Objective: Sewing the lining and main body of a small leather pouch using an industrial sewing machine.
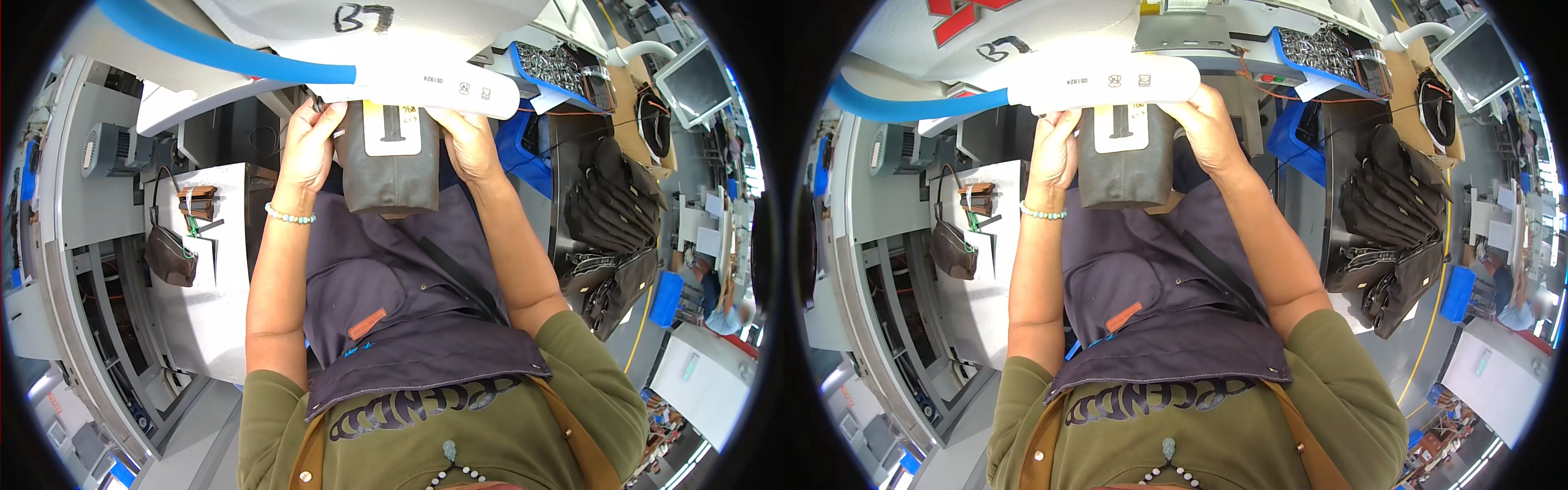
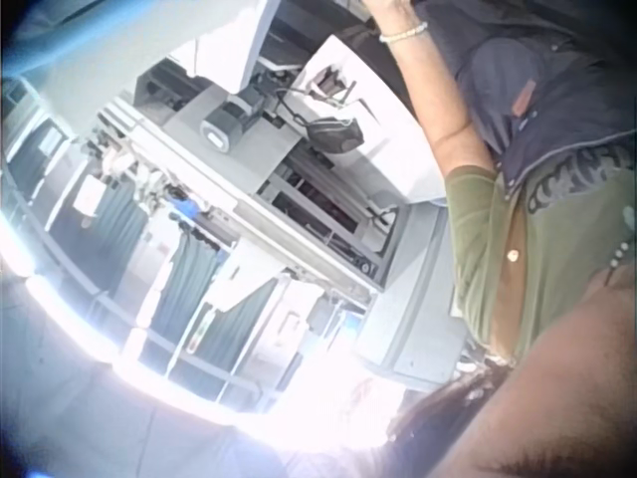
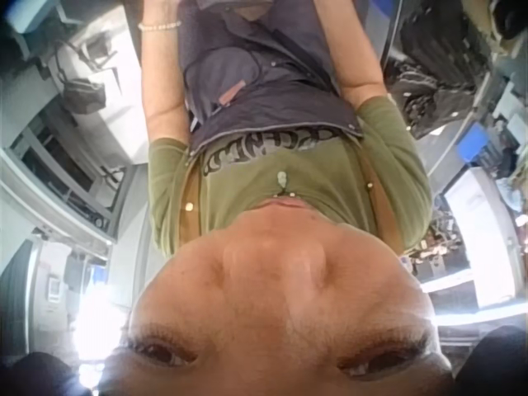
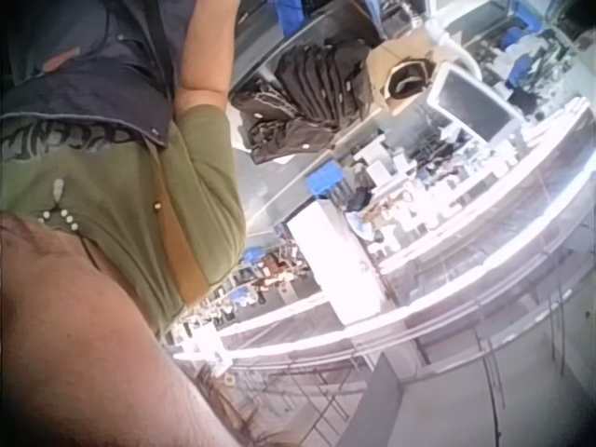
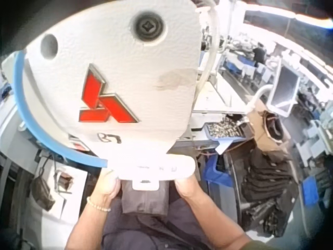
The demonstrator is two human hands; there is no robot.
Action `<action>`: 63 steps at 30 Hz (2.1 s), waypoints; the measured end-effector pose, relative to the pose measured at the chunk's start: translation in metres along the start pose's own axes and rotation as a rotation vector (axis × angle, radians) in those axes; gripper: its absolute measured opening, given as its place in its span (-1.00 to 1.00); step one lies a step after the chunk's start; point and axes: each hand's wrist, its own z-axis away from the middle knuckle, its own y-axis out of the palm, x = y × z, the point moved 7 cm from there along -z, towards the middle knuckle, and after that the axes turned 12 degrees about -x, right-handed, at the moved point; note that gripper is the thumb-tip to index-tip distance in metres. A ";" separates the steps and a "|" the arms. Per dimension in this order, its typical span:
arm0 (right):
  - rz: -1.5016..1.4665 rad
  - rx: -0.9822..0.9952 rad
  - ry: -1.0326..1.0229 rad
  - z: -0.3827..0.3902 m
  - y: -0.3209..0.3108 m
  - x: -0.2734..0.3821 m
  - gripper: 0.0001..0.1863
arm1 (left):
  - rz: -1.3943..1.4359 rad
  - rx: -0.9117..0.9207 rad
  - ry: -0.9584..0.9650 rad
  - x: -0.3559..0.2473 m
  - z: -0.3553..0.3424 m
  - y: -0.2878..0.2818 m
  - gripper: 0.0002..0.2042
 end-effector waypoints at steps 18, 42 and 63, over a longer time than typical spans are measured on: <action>-0.177 -0.031 0.032 -0.002 0.000 -0.006 -0.66 | 0.001 0.004 -0.007 0.001 -0.001 0.000 -0.73; -0.098 -0.051 -0.039 0.007 0.006 -0.001 -0.70 | -0.116 -0.142 0.023 -0.013 0.008 -0.006 -0.93; -0.067 0.009 -0.059 0.004 0.010 -0.001 -0.66 | -0.023 -0.033 0.080 -0.009 0.001 0.005 -0.73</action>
